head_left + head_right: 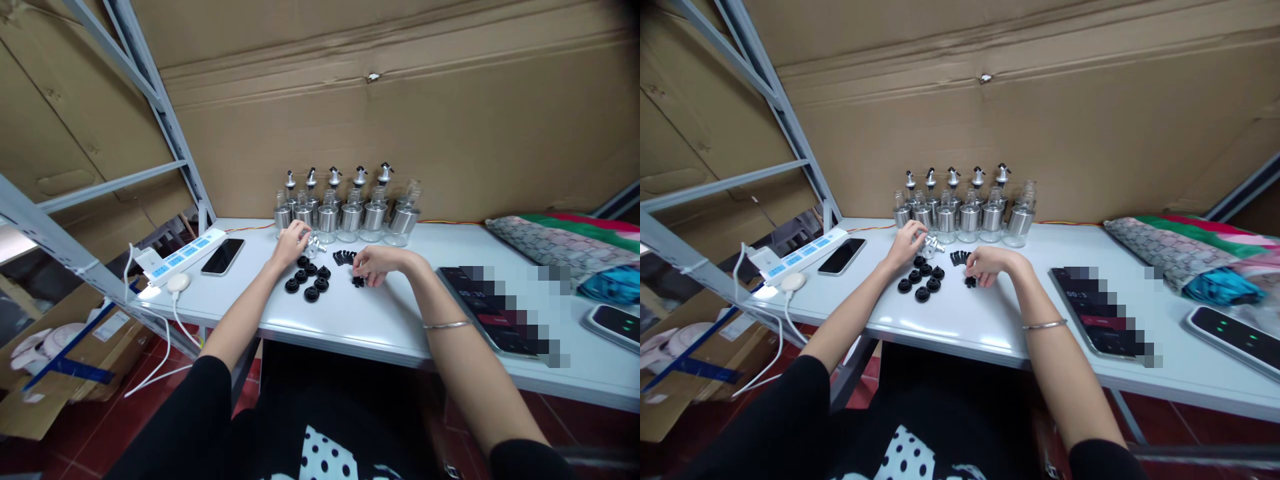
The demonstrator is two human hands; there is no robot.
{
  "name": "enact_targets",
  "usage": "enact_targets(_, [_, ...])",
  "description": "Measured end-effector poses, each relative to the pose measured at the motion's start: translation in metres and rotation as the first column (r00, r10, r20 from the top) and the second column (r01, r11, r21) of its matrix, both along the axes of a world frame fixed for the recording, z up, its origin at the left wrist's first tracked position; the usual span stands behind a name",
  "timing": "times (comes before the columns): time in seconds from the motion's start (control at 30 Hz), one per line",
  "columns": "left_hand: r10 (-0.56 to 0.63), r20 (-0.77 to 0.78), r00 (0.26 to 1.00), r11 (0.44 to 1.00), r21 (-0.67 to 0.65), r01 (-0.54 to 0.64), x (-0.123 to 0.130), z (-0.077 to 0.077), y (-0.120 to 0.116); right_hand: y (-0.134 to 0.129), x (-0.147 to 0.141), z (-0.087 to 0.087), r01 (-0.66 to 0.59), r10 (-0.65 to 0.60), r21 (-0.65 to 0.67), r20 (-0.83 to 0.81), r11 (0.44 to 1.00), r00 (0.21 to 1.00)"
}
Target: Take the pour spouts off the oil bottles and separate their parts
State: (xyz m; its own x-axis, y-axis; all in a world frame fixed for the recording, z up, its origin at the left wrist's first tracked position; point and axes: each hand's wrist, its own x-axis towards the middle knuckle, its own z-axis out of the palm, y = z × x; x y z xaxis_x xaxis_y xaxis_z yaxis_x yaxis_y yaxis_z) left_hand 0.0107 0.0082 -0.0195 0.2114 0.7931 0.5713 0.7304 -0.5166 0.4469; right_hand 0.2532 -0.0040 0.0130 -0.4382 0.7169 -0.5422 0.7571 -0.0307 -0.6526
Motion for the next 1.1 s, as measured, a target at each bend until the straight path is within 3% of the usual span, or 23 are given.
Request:
enact_targets(0.4, [-0.009, 0.009, 1.0, 1.0, -0.003, 0.009, 0.0, 0.001, -0.001, -0.001, 0.004, 0.002, 0.066, -0.066, 0.011, -0.043, 0.998, 0.997])
enact_targets(0.8, [-0.01, 0.003, 1.0, 1.0, 0.007, 0.01, 0.0, 0.002, -0.002, -0.001, 0.0, 0.001, 0.049, -0.048, 0.017, -0.028, 0.999, 0.998])
enact_targets(0.87, [-0.004, -0.003, 1.0, 1.0, 0.021, 0.004, 0.001, 0.004, -0.004, -0.003, -0.002, 0.004, 0.044, -0.043, 0.12, -0.014, 0.992, 0.999])
enact_targets(0.9, [0.012, -0.001, 1.0, 0.999, 0.044, -0.012, 0.001, 0.005, -0.004, -0.003, -0.003, 0.007, 0.07, -0.066, 0.25, -0.022, 0.966, 0.998])
enact_targets(0.93, [0.04, 0.009, 0.999, 0.996, 0.075, -0.04, 0.001, 0.006, -0.005, -0.003, -0.004, 0.01, 0.131, -0.12, 0.415, -0.053, 0.9, 0.991])
enact_targets(0.97, [0.079, 0.032, 0.996, 0.991, 0.106, -0.082, 0.001, 0.007, -0.005, -0.004, -0.005, 0.013, 0.228, -0.193, 0.577, -0.122, 0.784, 0.974])
enact_targets(1.0, [0.122, 0.065, 0.99, 0.984, 0.126, -0.129, 0.0, 0.008, -0.005, -0.003, -0.005, 0.015, 0.345, -0.266, 0.695, -0.224, 0.631, 0.937])
enact_targets(1.07, [0.19, 0.151, 0.97, 0.969, 0.132, -0.21, -0.001, 0.011, -0.004, -0.002, -0.002, 0.019, 0.57, -0.349, 0.744, -0.462, 0.349, 0.816])
enact_targets(1.1, [0.205, 0.191, 0.96, 0.964, 0.128, -0.232, -0.002, 0.012, -0.004, -0.001, 0.0, 0.019, 0.656, -0.356, 0.71, -0.562, 0.257, 0.747])
